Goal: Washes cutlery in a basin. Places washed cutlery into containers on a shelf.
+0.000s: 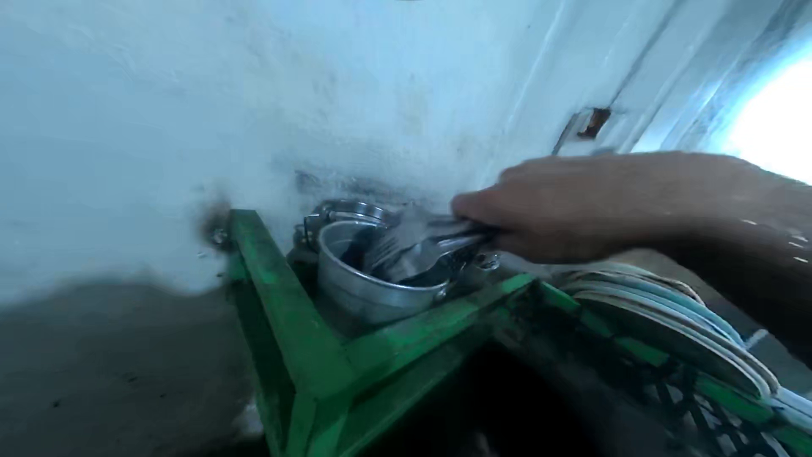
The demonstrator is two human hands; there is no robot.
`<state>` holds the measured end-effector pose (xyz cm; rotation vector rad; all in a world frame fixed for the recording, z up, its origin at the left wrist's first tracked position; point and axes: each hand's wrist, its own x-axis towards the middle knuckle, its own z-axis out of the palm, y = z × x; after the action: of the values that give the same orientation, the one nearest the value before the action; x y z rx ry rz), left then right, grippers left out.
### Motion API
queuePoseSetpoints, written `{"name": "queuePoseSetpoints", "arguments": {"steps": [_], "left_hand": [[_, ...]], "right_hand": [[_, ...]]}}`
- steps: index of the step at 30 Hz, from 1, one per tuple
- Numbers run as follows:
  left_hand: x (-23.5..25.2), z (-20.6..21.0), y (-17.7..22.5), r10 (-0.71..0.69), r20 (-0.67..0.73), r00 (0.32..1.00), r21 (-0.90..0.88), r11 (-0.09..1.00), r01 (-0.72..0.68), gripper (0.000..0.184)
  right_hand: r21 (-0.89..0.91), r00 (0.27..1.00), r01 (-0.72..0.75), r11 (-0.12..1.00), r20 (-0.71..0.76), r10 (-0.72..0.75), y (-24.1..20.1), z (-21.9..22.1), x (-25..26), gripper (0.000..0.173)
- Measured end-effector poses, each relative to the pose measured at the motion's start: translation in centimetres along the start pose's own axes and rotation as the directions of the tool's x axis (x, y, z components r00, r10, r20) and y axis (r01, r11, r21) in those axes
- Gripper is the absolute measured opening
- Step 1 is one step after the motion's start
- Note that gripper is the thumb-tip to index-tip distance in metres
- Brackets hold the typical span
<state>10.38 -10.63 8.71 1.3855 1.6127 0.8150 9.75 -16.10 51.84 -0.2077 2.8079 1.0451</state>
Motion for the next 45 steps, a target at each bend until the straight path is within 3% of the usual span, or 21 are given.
{"name": "queuePoseSetpoints", "arguments": {"steps": [3,5,7,9,10,12,15,17,19,21,22,24,26,28,29,33,35,38,41,43,45], "left_hand": [[-0.5,0.4,1.4,0.138,-0.251,0.958,-0.26,0.944,-0.204,0.043],[-1.2,0.8,2.1,0.239,-0.314,0.919,-0.543,0.749,-0.38,0.035],[-1.7,1.6,2.4,0.366,-0.257,0.894,-0.785,0.46,-0.414,0.049],[-2.2,3.0,2.6,0.456,-0.221,0.862,-0.906,0.231,-0.355,0.088],[-2.6,3.7,3.0,0.4,-0.211,0.892,-0.935,0.184,-0.303,0.095],[-2.4,4.8,4.1,0.212,-0.171,0.962,-0.951,0.22,-0.217,0.073],[-0.8,5.3,6.1,-0.14,-0.114,0.984,-0.956,0.285,-0.07,0.038],[-0.5,5.9,5.9,-0.244,-0.088,0.966,-0.959,0.284,-0.016,0.038],[-0.9,5.8,5.4,-0.204,-0.151,0.967,-0.944,0.32,-0.08,0.035],[-1.0,5.2,4.9,-0.119,-0.218,0.969,-0.937,0.302,-0.174,0.029],[-0.8,4.9,4.9,-0.089,-0.243,0.966,-0.942,0.26,-0.213,0.023],[-0.5,4.9,5.1,-0.03,-0.28,0.96,-0.952,0.14,-0.273,0.019],[-0.2,5.5,5.2,0.009,-0.315,0.949,-0.947,0.071,-0.314,0.021],[-0.1,6.7,5.5,-0.002,-0.34,0.941,-0.937,0.083,-0.338,0.017],[-0.2,7.2,5.8,-0.012,-0.341,0.94,-0.935,0.11,-0.338,0.017],[-0.4,4.4,6.1,-0.038,-0.384,0.922,-0.902,0.228,-0.366,0.022],[-0.4,2.1,5.3,-0.128,-0.402,0.906,-0.863,0.382,-0.33,0.021],[0.9,0.5,2.9,-0.231,-0.446,0.865,-0.806,0.524,-0.276,0.027],[0.6,-0.1,2.7,-0.355,-0.476,0.804,-0.637,0.77,-0.037,0.046],[0.4,-0.5,2.7,-0.343,-0.48,0.808,-0.505,0.86,0.065,0.054],[-0.8,-1.2,3.8,-0.333,-0.432,0.838,-0.391,0.907,0.159,0.052]], "right_hand": [[0.329,0.89,-0.254,0.91,-0.29,0.353,-2.5,5.6,-7.1,0.014],[0.566,0.728,-0.343,0.75,-0.344,0.593,-6.0,11.7,-10.7,0.023],[0.748,0.62,-0.432,0.504,-0.16,0.768,-10.5,17.4,-12.8,0.037],[0.766,0.493,-0.587,0.261,0.082,0.866,-14.9,22.2,-12.5,0.048],[0.725,0.435,-0.667,0.174,0.189,0.881,-16.6,24.6,-11.9,0.049],[0.609,0.342,-0.787,0.096,0.301,0.89,-19.4,29.3,-10.3,0.043],[0.554,0.368,-0.825,0.112,0.376,0.85,-22.5,33.4,-9.4,0.047],[0.614,0.424,-0.776,0.147,0.335,0.841,-24.0,34.7,-10.5,0.048],[0.764,0.486,-0.619,0.18,0.194,0.852,-24.9,35.8,-12.4,0.051],[0.896,0.47,-0.435,0.083,0.148,0.87,-25.0,36.3,-14.4,0.049],[0.939,0.398,-0.345,-0.005,0.152,0.905,-25.2,36.7,-15.2,0.042],[0.952,0.135,-0.092,-0.291,0.301,0.944,-25.7,37.5,-15.6,0.028],[0.785,-0.033,0.277,-0.555,0.585,0.811,-25.6,38.1,-14.2,0.042],[0.542,0.008,0.571,-0.617,0.748,0.664,-25.1,37.7,-12.3,0.059],[0.508,0.031,0.602,-0.616,0.756,0.654,-24.8,37.3,-11.3,0.06],[0.81,0.047,0.297,-0.505,0.516,0.855,-25.0,36.2,-10.0,0.041],[0.941,0.068,0.201,-0.273,0.265,0.962,-23.0,33.6,-10.8,0.034],[0.938,0.128,0.215,0.274,-0.305,0.944,-14.8,25.5,-10.9,0.02],[0.771,0.373,0.045,0.635,-0.603,0.706,-6.0,15.4,-8.7,0.024],[0.723,0.651,-0.094,0.684,-0.475,0.592,-1.4,9.7,-5.0,0.025],[0.687,0.877,-0.227,0.69,-0.163,0.452,1.8,6.5,0.4,0.027]]}}
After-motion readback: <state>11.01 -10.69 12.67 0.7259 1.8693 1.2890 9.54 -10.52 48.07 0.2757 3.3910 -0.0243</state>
